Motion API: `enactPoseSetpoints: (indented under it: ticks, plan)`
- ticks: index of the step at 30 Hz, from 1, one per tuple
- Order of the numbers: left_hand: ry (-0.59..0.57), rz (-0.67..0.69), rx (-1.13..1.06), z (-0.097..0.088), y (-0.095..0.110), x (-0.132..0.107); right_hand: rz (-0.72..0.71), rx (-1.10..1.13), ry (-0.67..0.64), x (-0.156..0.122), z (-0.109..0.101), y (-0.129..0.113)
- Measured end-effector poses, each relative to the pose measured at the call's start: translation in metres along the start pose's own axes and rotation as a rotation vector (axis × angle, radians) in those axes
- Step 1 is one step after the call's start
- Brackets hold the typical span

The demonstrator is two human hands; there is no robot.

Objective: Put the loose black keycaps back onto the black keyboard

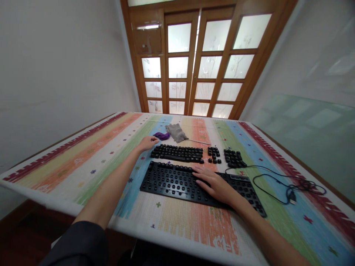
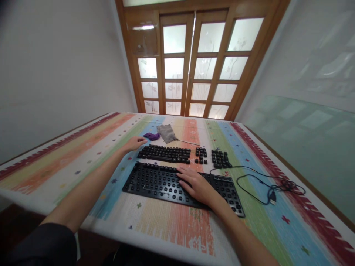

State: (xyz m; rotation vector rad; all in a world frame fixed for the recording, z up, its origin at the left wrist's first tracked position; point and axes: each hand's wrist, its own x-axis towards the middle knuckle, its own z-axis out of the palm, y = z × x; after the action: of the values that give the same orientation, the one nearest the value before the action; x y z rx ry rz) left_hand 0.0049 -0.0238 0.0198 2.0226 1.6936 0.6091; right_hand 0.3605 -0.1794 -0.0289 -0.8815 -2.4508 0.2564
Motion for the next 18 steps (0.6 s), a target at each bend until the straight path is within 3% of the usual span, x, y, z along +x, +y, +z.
enactPoseSetpoints:
  ticks: [10,18]
  plan:
    - [-0.178,-0.002,0.122,0.014,-0.006,0.028,0.014,0.021,0.005,0.001,-0.002,-0.002]
    - [-0.181,-0.009,0.086,0.020,-0.011,0.035,0.018,0.025,0.010,0.000,-0.001,0.000]
